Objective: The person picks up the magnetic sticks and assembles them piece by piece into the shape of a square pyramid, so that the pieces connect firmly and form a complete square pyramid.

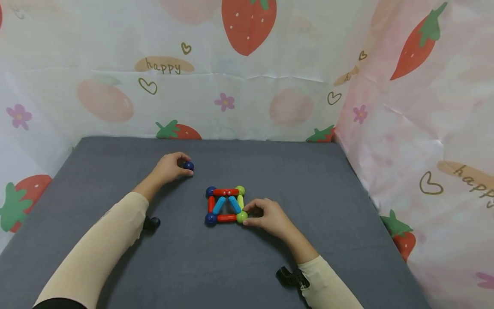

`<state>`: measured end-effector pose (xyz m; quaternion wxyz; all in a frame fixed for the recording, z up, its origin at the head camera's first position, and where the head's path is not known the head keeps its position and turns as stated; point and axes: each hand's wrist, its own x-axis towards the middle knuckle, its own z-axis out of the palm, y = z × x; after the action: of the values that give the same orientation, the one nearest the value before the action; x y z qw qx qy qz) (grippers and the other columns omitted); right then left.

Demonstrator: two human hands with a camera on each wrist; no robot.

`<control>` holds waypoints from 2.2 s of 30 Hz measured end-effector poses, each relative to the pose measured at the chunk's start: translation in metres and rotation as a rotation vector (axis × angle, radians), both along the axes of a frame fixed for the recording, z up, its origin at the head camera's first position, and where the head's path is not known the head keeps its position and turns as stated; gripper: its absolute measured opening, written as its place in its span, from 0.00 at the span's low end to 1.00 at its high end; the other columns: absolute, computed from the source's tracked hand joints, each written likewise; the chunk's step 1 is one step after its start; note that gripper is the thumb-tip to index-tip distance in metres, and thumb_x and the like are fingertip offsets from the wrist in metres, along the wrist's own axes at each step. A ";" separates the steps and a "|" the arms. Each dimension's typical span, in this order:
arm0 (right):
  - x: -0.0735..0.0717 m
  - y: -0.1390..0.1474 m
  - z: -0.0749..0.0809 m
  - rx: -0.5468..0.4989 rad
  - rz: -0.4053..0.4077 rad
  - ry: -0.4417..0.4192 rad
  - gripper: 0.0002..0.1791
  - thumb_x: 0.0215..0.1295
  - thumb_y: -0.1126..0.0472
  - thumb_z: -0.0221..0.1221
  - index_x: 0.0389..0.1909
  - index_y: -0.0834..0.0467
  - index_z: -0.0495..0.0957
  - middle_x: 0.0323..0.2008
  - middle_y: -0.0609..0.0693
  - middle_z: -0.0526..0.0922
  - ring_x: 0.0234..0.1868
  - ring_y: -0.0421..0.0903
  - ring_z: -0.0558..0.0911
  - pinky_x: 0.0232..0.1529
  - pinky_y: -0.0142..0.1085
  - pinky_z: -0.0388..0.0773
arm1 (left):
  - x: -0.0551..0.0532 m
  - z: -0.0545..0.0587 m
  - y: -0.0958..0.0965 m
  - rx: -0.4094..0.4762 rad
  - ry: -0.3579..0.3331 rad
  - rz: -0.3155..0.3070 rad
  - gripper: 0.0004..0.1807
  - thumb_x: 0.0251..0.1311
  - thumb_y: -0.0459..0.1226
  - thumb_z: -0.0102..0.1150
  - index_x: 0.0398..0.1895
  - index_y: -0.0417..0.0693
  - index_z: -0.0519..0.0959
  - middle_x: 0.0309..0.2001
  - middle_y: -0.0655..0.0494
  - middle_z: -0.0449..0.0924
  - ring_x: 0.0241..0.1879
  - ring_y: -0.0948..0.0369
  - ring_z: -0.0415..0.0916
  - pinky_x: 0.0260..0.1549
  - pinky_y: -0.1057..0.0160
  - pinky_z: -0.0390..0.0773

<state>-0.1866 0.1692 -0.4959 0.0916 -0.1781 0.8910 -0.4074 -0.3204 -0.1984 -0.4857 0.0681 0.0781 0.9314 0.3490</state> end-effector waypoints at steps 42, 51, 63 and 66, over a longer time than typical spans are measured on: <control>0.000 0.001 0.000 -0.020 0.005 -0.003 0.16 0.56 0.50 0.77 0.45 0.42 0.86 0.41 0.40 0.83 0.43 0.42 0.78 0.47 0.40 0.76 | 0.045 0.060 0.040 0.095 0.081 -0.150 0.23 0.63 0.49 0.71 0.59 0.52 0.80 0.52 0.50 0.79 0.56 0.46 0.71 0.45 0.51 0.73; -0.001 0.000 -0.001 -0.028 0.002 -0.008 0.15 0.55 0.51 0.77 0.44 0.41 0.86 0.41 0.40 0.83 0.43 0.42 0.78 0.47 0.40 0.76 | 0.067 0.068 0.064 0.094 0.115 -0.235 0.20 0.63 0.47 0.71 0.56 0.55 0.82 0.50 0.50 0.78 0.52 0.51 0.70 0.45 0.51 0.74; 0.001 0.001 0.001 -0.034 0.009 -0.006 0.15 0.57 0.50 0.76 0.44 0.42 0.87 0.41 0.41 0.84 0.42 0.43 0.78 0.45 0.40 0.75 | 0.087 0.067 0.081 0.102 0.088 -0.299 0.19 0.60 0.49 0.73 0.54 0.59 0.83 0.47 0.54 0.74 0.50 0.55 0.69 0.44 0.53 0.74; 0.001 0.001 0.000 -0.035 0.013 0.003 0.15 0.57 0.50 0.76 0.44 0.42 0.87 0.41 0.42 0.84 0.42 0.43 0.78 0.45 0.40 0.75 | 0.088 0.062 0.083 0.088 0.106 -0.328 0.20 0.60 0.49 0.73 0.55 0.58 0.84 0.47 0.55 0.76 0.50 0.55 0.70 0.45 0.54 0.74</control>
<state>-0.1856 0.1697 -0.4955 0.0897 -0.1861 0.8827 -0.4221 -0.2319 -0.1153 -0.4233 0.0713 0.2501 0.8922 0.3692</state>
